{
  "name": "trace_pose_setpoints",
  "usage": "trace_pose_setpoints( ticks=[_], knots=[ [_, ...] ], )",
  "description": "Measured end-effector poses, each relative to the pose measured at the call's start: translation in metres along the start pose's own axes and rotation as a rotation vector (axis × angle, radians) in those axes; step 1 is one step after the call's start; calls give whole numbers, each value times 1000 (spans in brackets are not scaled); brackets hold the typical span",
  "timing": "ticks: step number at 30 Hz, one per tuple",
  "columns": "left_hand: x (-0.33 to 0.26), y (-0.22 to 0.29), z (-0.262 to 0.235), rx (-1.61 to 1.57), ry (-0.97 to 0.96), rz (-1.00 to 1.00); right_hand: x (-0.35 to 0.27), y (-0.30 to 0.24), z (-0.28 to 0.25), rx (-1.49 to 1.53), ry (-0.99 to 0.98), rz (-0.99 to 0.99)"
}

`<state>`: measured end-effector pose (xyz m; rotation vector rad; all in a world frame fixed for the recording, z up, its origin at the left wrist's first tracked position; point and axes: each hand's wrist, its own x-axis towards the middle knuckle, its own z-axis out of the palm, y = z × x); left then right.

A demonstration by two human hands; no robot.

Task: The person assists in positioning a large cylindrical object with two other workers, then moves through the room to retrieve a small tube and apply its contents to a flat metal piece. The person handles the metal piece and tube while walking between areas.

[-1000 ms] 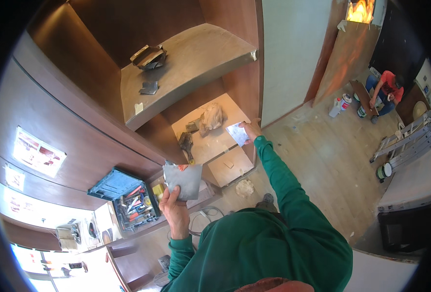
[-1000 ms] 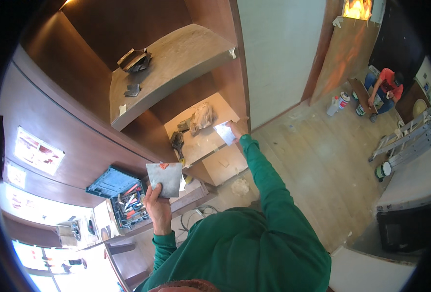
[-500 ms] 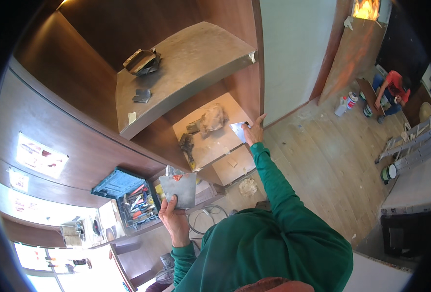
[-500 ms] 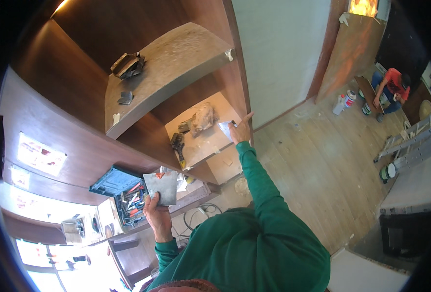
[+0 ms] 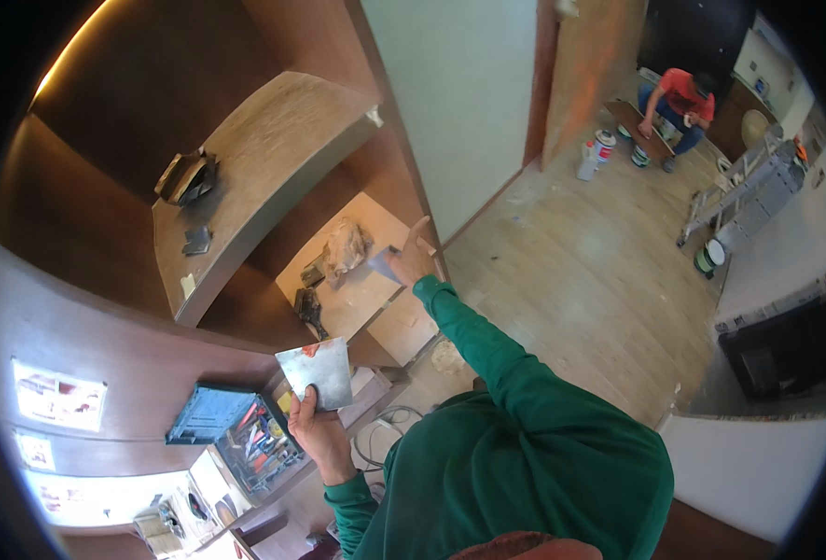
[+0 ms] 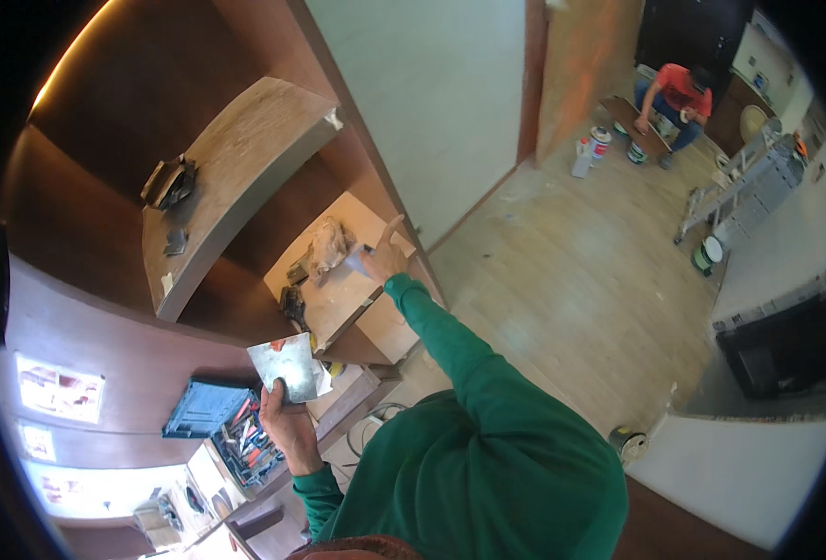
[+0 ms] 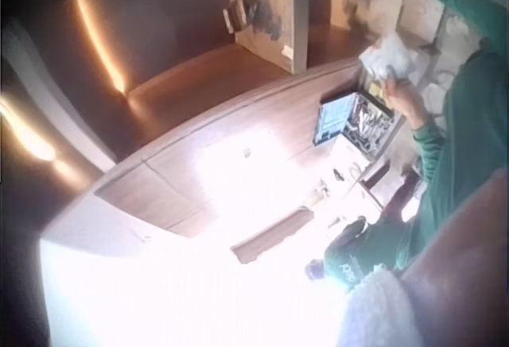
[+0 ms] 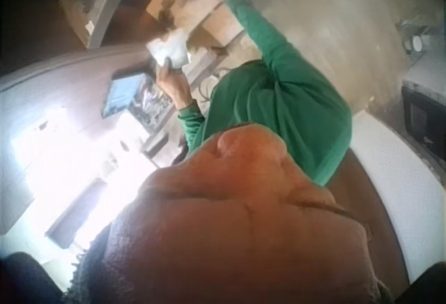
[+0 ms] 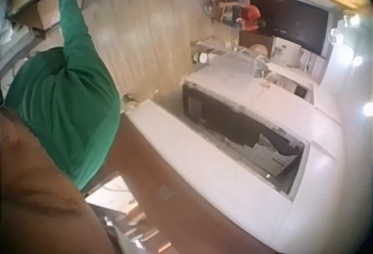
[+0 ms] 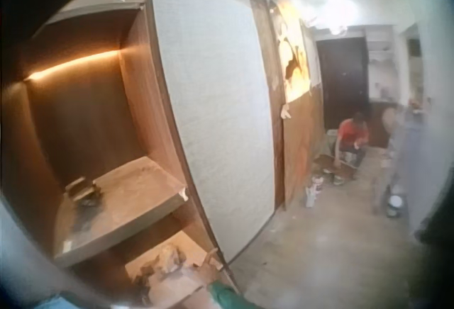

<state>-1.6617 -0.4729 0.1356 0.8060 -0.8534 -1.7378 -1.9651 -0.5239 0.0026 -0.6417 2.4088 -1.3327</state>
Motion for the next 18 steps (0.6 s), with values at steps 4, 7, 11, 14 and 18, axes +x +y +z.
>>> trace_pose_setpoints(
  ticks=[4,7,11,14,18],
  knots=[
    [5,-5,-7,4,-94,-55,10,76,15,268,21,202],
    [12,-7,-39,17,-67,-81,-32,61,11,631,-249,235],
    [20,-19,-19,40,-157,-176,-67,102,-14,840,-341,417],
    [28,-28,-6,11,-191,-215,-95,129,-32,842,-318,486],
    [35,-31,4,-7,-285,-260,-121,144,-57,835,-224,523]
  ],
)
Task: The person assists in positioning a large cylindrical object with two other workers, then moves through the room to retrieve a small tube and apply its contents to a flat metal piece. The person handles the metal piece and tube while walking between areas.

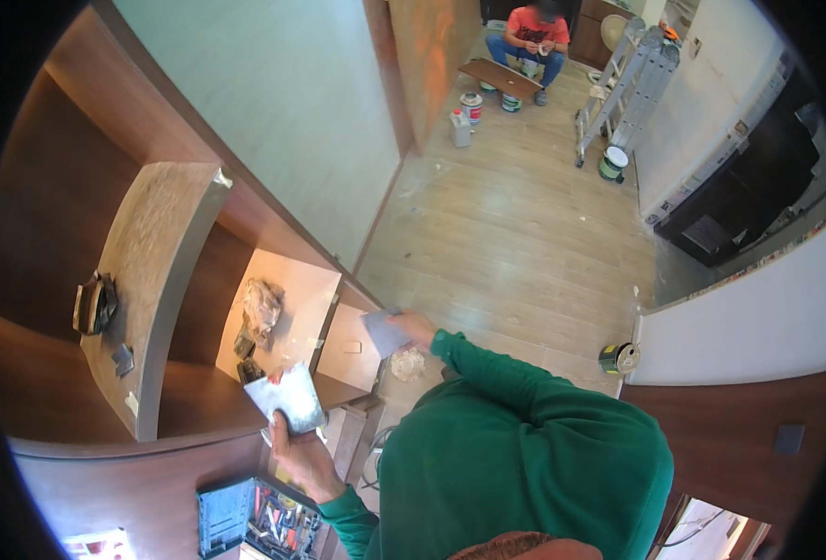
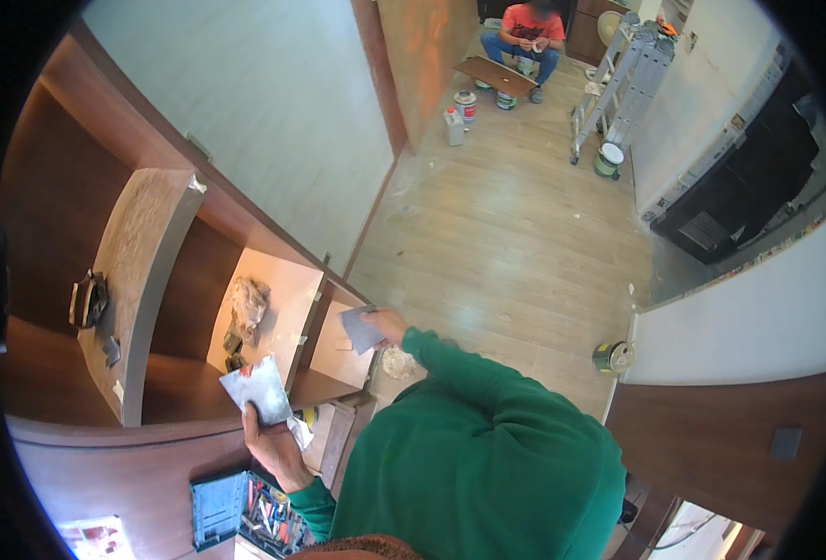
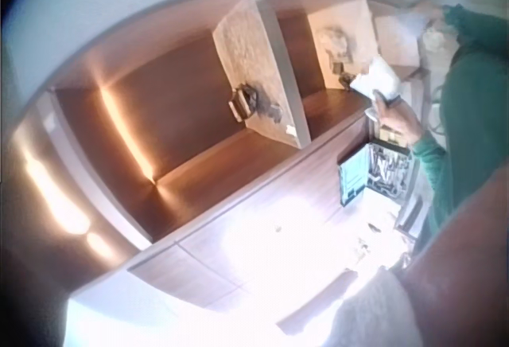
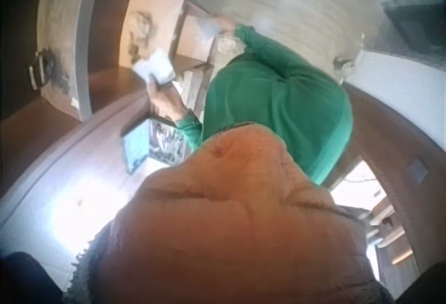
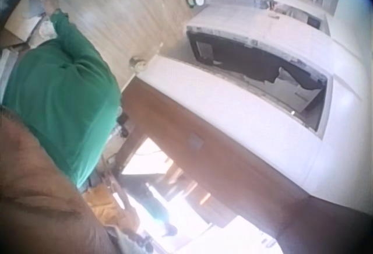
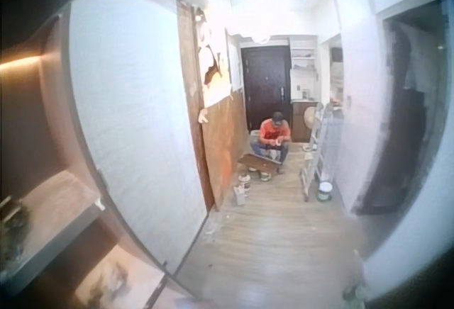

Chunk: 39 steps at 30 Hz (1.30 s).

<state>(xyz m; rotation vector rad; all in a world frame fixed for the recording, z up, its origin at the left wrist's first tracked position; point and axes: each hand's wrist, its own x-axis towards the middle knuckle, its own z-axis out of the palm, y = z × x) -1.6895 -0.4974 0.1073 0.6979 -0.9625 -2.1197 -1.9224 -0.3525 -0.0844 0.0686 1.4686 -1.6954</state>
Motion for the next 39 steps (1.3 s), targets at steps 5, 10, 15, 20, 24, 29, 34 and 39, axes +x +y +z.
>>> trace_pose_setpoints(
  ticks=[5,10,15,20,24,29,34,39],
  knots=[
    [17,-4,19,14,29,-21,-50,-27,-23,98,-18,-74],
    [31,-4,38,65,45,112,-148,-113,45,-11,-2,-542],
    [20,-1,39,220,106,261,-176,-138,96,-314,-170,-813],
    [10,-1,43,367,206,372,-179,-151,129,-618,-186,-1060],
    [3,-4,43,354,227,419,-176,-151,141,-818,-142,-1229],
    [-3,-9,39,359,287,411,-170,-140,150,-975,-127,-1342],
    [-9,-8,37,444,317,431,-166,-133,150,-998,-136,-1389],
    [-12,-8,39,501,326,455,-168,-130,154,-1043,-123,-1404]
  ],
)
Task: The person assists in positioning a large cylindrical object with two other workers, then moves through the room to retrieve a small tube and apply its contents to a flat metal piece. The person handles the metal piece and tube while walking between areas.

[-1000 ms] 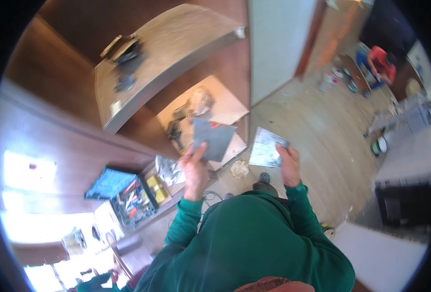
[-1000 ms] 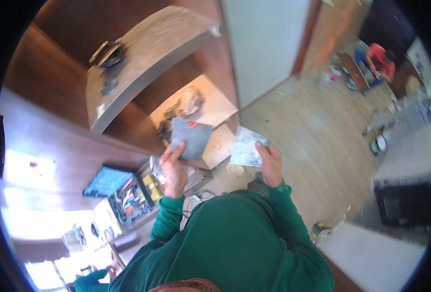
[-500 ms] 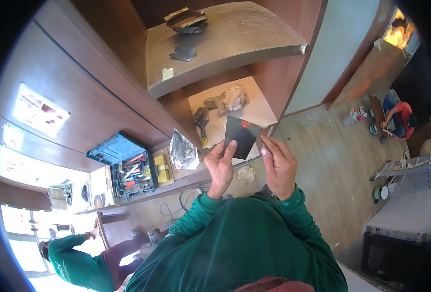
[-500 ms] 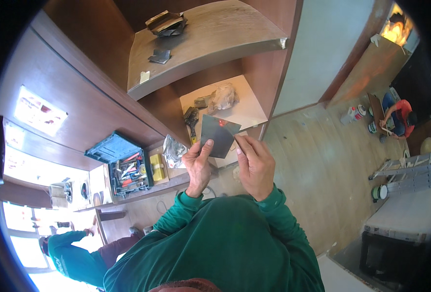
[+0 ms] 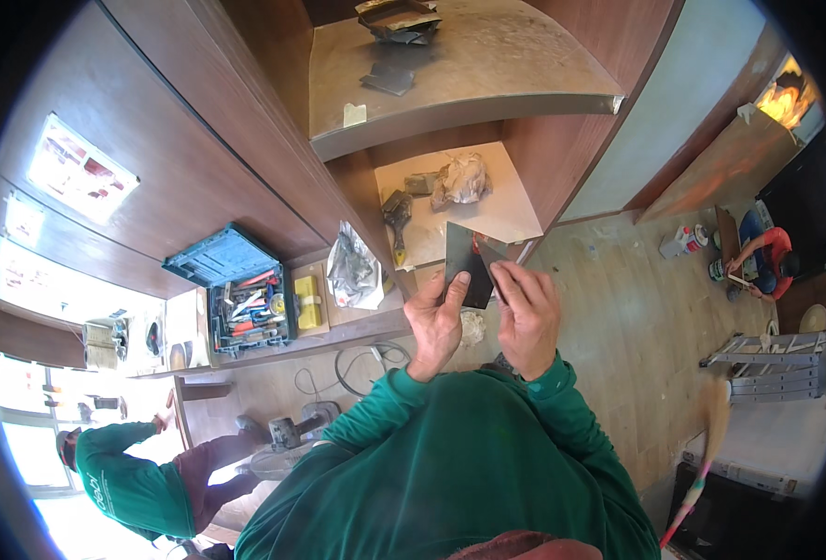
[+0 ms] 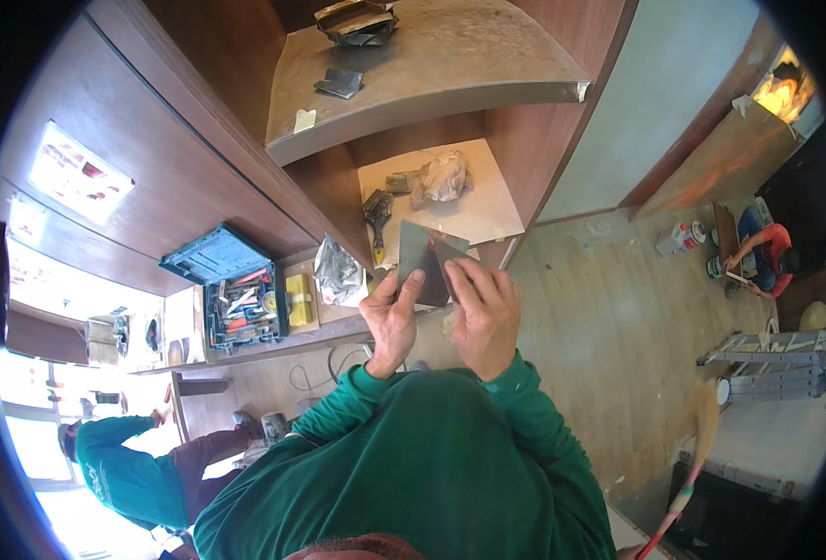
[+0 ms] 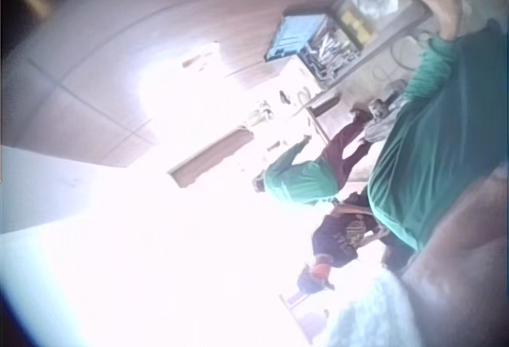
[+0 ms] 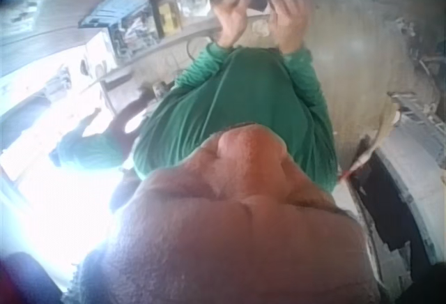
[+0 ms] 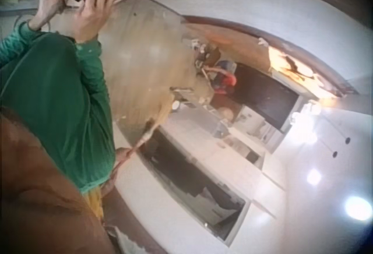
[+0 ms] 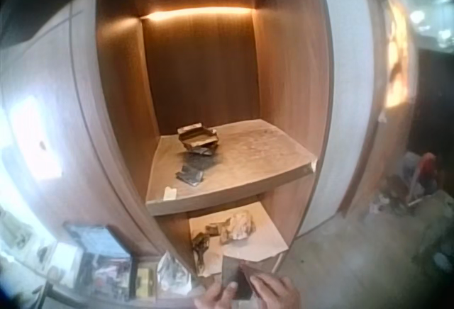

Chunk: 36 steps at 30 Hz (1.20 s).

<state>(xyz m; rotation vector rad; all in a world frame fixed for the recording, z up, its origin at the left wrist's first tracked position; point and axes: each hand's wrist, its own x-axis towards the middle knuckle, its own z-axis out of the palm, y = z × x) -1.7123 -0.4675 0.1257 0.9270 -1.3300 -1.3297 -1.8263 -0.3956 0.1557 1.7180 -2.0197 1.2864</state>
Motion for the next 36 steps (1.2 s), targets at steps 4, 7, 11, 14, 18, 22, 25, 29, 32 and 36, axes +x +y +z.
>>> trace_pose_setpoints(
  ticks=[4,7,11,14,18,22,25,29,32,36],
  knots=[
    [1,-3,-1,-54,19,-30,0,1,-1,22,41,36],
    [0,0,0,-66,5,6,0,-1,6,-1,21,-1],
    [1,-6,-4,-67,25,23,-2,-4,3,-17,32,1],
    [1,-5,-4,-16,8,39,-1,-8,8,-17,46,6],
    [3,-8,-10,-31,14,-22,-6,-10,11,-13,21,-21],
    [2,0,-11,-14,-6,-20,-7,-10,20,-34,27,-17],
    [3,-3,-12,-27,15,4,-8,-12,19,-26,28,-16],
    [3,-4,-12,-7,20,0,-9,-11,24,-29,23,-21],
    [5,1,-13,-35,41,-64,-7,-20,18,-59,11,-37],
    [12,6,-29,-281,-45,-296,3,-18,-16,86,19,42]
  ],
)
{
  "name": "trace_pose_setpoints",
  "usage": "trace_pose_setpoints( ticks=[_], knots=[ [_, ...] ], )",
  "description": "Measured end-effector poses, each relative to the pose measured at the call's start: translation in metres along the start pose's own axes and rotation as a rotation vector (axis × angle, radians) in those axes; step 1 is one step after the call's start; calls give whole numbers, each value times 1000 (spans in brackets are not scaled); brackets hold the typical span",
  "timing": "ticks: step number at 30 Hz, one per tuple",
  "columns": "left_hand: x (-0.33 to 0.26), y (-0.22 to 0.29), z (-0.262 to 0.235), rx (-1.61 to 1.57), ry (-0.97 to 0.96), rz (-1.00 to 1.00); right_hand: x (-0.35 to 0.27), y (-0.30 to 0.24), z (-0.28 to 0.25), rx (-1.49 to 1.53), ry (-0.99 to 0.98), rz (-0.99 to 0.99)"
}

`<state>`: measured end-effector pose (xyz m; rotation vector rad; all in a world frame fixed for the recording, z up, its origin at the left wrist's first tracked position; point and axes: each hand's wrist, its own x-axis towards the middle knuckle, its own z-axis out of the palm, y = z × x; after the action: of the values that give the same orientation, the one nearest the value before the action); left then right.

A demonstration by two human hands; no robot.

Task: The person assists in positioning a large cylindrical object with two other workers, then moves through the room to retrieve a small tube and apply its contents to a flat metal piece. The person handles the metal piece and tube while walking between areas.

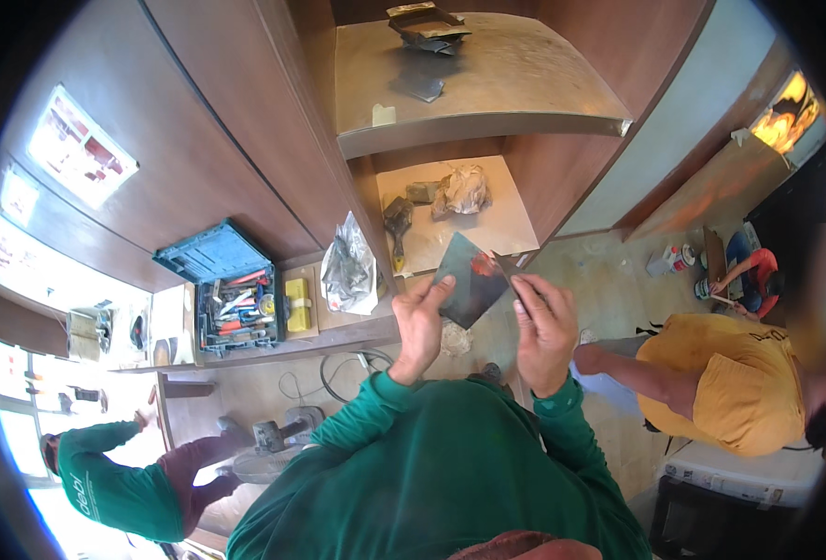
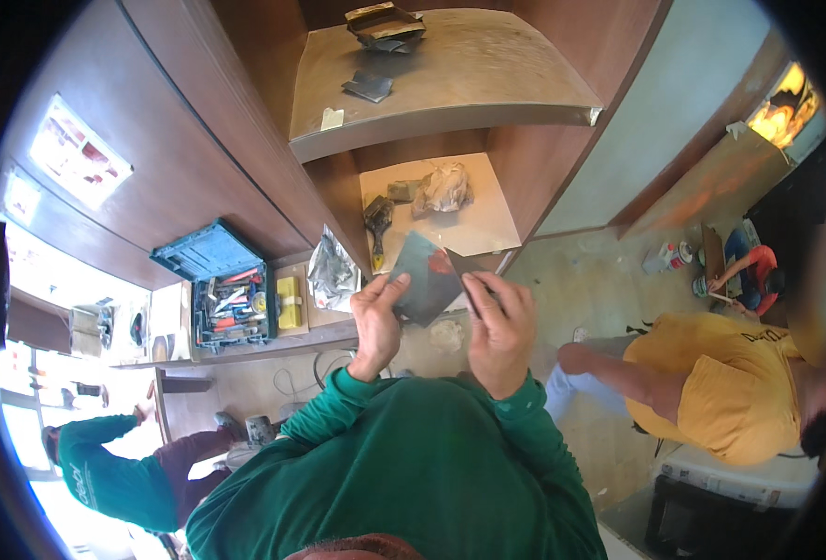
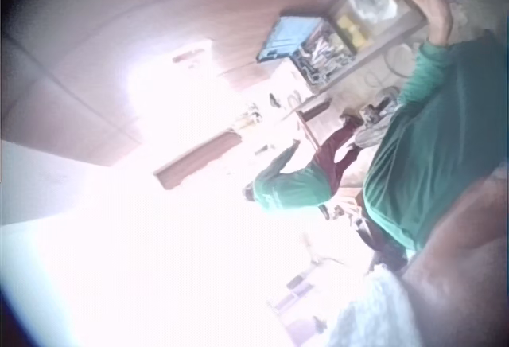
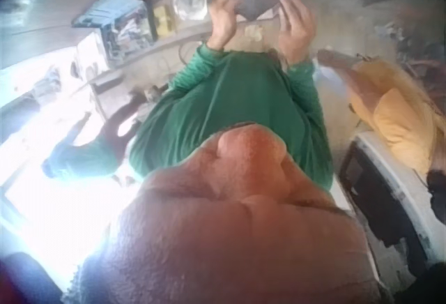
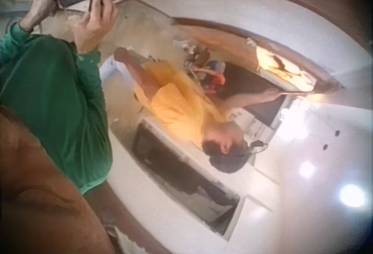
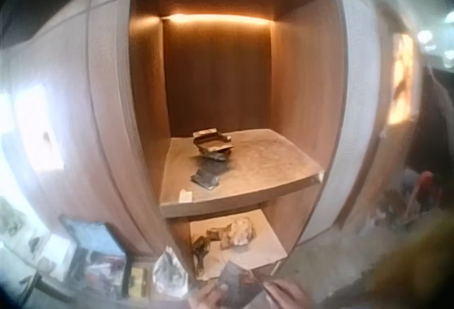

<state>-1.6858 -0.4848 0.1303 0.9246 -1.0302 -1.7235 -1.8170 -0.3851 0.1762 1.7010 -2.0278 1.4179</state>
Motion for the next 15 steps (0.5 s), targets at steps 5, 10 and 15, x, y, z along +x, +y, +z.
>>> trace_pose_setpoints(
  ticks=[5,10,15],
  knots=[
    [13,21,2,-422,-121,-347,-3,8,-9,338,-16,208],
    [20,26,6,-338,-136,-451,-9,12,0,346,-12,137],
    [19,28,2,-276,-117,-373,-18,28,0,113,-65,-33]
  ],
)
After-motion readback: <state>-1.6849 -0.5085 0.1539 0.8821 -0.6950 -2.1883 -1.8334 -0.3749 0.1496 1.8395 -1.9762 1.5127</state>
